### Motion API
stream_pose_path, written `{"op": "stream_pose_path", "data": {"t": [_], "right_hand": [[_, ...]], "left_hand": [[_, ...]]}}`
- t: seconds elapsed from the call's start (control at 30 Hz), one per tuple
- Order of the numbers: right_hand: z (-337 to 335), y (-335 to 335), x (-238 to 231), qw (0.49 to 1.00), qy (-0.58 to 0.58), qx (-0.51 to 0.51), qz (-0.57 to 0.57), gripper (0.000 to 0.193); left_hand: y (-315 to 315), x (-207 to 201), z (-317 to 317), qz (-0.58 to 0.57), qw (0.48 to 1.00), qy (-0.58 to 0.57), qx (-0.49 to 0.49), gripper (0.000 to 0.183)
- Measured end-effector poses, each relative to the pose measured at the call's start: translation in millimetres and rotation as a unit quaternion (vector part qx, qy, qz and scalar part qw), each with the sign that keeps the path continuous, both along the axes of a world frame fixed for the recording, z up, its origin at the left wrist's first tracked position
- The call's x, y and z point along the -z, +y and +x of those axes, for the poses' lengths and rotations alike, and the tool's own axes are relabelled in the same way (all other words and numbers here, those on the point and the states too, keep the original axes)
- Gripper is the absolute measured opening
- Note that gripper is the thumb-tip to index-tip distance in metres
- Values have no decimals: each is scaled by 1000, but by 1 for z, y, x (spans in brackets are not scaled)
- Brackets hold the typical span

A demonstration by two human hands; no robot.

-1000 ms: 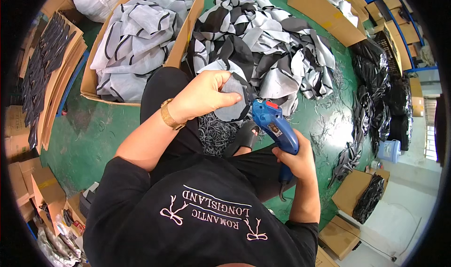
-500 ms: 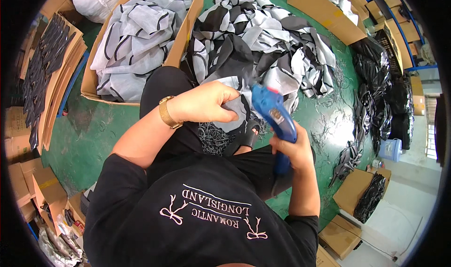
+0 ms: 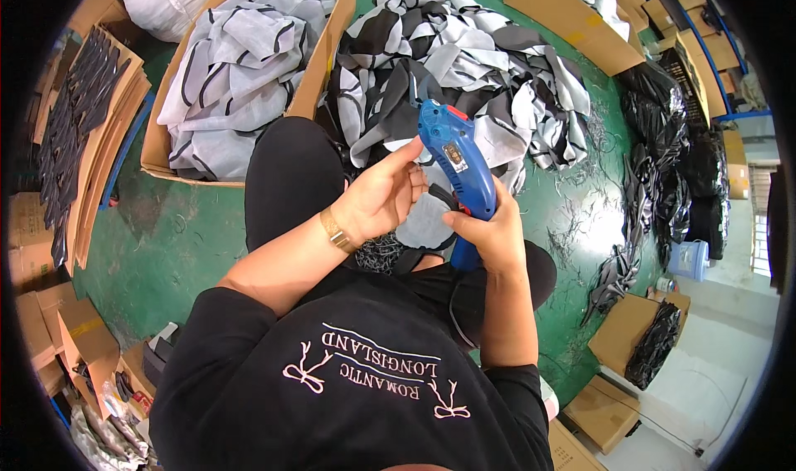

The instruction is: Trim the edges of fabric components or shoe insoles using a handheld electric cutter.

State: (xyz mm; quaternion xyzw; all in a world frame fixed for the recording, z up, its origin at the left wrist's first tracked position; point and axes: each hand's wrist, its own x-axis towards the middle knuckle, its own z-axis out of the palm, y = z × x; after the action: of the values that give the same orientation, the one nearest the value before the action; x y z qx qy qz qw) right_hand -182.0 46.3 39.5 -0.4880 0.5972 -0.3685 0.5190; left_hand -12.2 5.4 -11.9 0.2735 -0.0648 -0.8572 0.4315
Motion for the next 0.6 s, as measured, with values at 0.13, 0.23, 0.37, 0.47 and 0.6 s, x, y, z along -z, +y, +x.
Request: {"op": "stream_pose_path", "data": {"t": [0.13, 0.23, 0.37, 0.47, 0.6], "right_hand": [[-8, 6, 8, 1000, -28, 12, -8, 47], [-18, 10, 11, 999, -13, 50, 18, 44], [-24, 15, 13, 996, -54, 73, 11, 40], [-31, 26, 4, 995, -25, 93, 2, 37], [-40, 49, 6, 992, -99, 66, 44, 37]], "left_hand": [[-20, 10, 11, -22, 997, 54, 47, 26], [-22, -1, 16, -70, 996, 44, 37, 24], [-16, -12, 14, -128, 990, -64, 1, 20], [-16, -11, 15, -159, 983, -87, -25, 20], [-14, -15, 12, -161, 980, -106, -44, 20]]}}
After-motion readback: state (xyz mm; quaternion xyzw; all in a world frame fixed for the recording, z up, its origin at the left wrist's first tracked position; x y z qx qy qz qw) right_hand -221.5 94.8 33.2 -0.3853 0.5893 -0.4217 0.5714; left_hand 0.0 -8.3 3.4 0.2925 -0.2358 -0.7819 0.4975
